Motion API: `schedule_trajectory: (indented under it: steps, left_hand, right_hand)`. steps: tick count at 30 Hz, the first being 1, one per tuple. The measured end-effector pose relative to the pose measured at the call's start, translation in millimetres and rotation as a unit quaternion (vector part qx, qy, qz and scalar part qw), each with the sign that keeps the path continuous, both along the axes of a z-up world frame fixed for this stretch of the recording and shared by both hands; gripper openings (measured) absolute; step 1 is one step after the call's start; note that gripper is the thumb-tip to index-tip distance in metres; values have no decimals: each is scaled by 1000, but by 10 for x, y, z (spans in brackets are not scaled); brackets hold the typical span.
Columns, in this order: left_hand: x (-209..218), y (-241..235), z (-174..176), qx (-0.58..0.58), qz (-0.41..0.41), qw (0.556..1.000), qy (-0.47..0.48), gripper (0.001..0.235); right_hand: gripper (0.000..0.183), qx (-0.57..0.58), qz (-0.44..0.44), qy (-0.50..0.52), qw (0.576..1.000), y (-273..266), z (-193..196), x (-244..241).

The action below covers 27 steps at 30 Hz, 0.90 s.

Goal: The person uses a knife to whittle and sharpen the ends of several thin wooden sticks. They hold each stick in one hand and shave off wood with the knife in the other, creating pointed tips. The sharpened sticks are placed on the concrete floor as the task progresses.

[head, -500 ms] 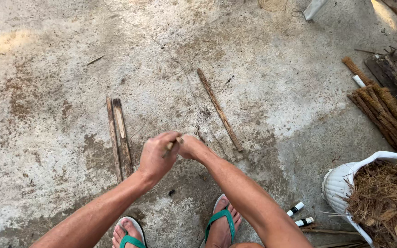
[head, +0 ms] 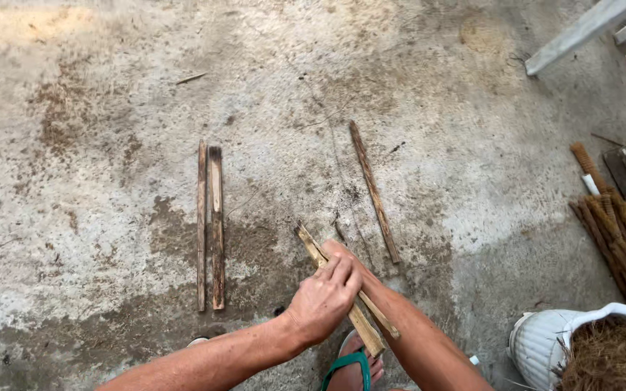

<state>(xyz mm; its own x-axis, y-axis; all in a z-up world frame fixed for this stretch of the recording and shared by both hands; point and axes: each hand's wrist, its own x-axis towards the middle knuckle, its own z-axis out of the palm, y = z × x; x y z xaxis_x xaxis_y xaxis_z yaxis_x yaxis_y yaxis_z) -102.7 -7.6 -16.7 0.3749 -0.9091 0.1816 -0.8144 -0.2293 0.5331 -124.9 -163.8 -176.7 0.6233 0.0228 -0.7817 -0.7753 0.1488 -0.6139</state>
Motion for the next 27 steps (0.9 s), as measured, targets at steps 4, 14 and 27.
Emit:
schedule_trajectory:
  steps: [4, 14, 27]
  left_hand:
    - [62, 44, -25, 21, -21, 1000, 3, 44]
    - [238, 70, -18, -11, 6, 999, 44, 44]
    - [355, 78, 8, -18, 27, 997, 70, 44]
  right_hand:
    - [30, 6, -14, 29, 999, 24, -11, -47]
    - [30, 19, -57, 44, 997, 79, 33, 121]
    - [31, 22, -80, 55, 995, 58, -6, 226]
